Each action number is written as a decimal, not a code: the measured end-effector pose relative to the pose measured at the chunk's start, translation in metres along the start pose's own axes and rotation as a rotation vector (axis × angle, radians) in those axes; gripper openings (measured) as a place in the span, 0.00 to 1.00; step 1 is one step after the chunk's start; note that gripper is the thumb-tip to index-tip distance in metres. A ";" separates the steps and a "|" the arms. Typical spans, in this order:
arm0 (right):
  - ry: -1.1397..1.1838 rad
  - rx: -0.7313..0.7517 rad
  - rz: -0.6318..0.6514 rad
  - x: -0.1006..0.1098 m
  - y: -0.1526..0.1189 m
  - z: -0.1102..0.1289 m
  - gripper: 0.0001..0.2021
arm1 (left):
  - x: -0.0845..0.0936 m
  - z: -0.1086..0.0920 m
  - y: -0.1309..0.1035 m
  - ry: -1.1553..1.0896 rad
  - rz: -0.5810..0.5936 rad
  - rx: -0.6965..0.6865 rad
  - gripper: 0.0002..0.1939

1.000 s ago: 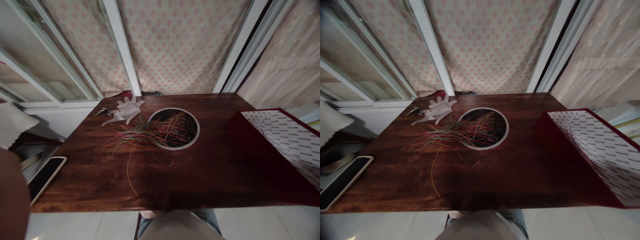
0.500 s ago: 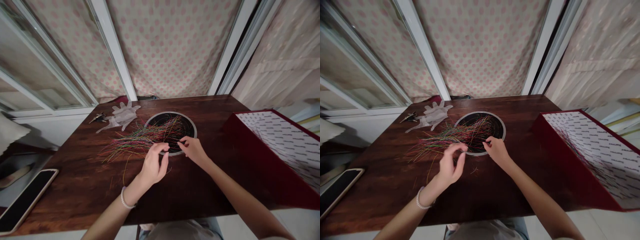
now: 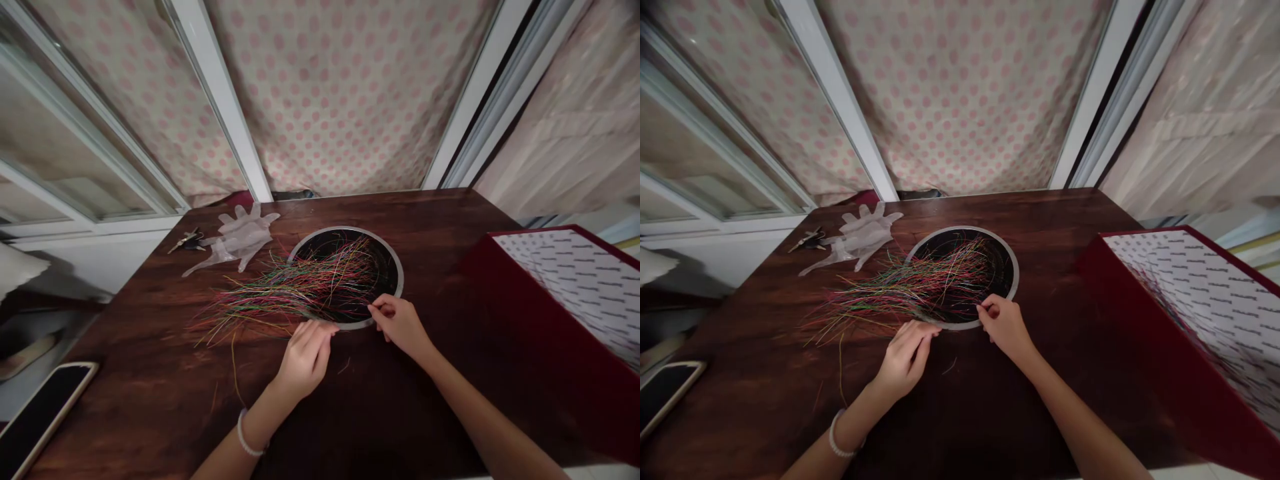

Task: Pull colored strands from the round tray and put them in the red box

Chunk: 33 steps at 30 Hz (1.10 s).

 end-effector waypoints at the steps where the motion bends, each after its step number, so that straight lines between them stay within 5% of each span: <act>1: 0.015 -0.010 0.004 0.001 -0.001 0.001 0.12 | 0.000 0.000 0.000 -0.009 -0.008 0.007 0.11; 8: 0.181 -0.073 0.091 0.002 -0.014 0.013 0.13 | -0.003 -0.002 -0.002 -0.098 -0.007 0.123 0.10; 14: 0.305 -0.146 0.463 -0.010 -0.036 0.022 0.13 | -0.010 -0.002 0.003 -0.619 0.015 0.713 0.11; 17: 0.326 -0.176 0.615 -0.020 -0.047 0.021 0.13 | -0.012 -0.001 0.004 -0.840 0.094 0.878 0.17; 22: 0.272 -0.169 0.661 -0.028 -0.056 0.016 0.11 | -0.009 -0.002 0.005 -0.927 0.111 0.956 0.18; 33: 0.209 -0.164 0.675 -0.033 -0.062 0.012 0.11 | -0.007 -0.002 0.005 -0.843 0.099 0.886 0.18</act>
Point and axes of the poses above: each hand's wrist, its own y-axis towards the middle knuckle, its own x-axis out of the back of the hand, z = x × y, the point moved 1 cm from there along y, towards the middle knuckle, and after that the axes turned 8 degrees about -z, right-handed, at the moved point
